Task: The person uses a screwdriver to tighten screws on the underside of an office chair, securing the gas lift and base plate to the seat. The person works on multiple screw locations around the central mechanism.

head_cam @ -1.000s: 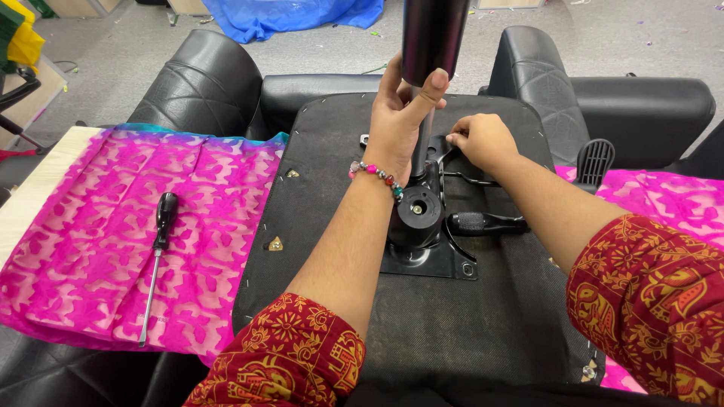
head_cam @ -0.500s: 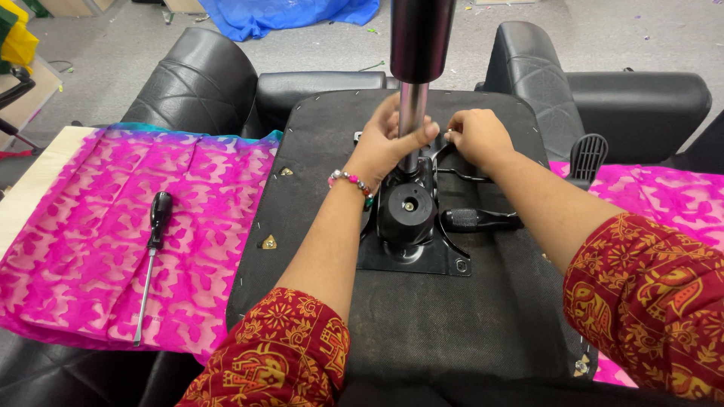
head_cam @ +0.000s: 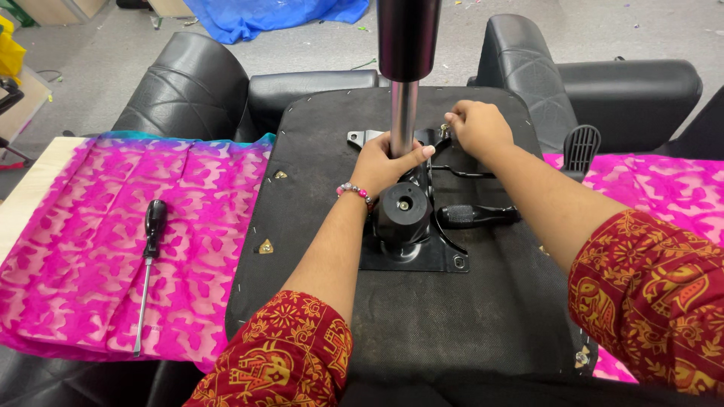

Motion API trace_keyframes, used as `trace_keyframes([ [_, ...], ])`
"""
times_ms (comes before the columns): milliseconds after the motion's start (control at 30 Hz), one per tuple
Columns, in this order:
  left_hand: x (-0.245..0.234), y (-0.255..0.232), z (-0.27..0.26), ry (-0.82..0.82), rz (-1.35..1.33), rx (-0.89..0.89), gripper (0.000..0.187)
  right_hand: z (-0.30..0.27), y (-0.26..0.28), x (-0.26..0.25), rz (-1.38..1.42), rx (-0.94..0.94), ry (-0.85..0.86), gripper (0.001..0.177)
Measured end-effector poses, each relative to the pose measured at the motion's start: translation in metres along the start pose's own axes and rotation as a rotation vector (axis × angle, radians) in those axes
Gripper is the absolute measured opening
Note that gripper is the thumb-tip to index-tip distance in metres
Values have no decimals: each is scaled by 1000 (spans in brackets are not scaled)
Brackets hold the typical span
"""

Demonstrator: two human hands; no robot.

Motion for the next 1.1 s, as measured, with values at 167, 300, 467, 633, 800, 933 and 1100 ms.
trace_keyframes([
  [167, 0, -1, -1, 5, -17, 22, 34, -1, -4, 2, 180, -110, 24, 20],
  [300, -1, -1, -1, -8, -1, 28, 33, -16, 21, -35, 219, -105, -137, 17],
  [467, -1, -2, -2, 2, -21, 65, 32, -89, 82, -69, 228, -308, -107, 15],
  [633, -1, -2, -5, -4, -41, 50, 31, -165, 123, -77, 148, -401, 22, 29],
  [800, -2, -4, -8, -19, -33, 18, 30, -192, 125, -74, 39, -440, -14, 55],
  [933, -3, -4, -9, -17, -39, 24, 30, -193, 98, -73, -107, -280, -71, 50],
  [1100, -3, 0, -5, -18, -23, 38, 30, -197, 63, -76, -192, -212, -14, 36],
])
Point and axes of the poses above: each hand's wrist, its own z-axis towards the middle knuckle, its own x-axis out of the palm, y = z × x, the point moved 6 cm from there along z, towards the middle knuckle, and after that the axes turned 15 degrees about -x, right-handed, at the moved point
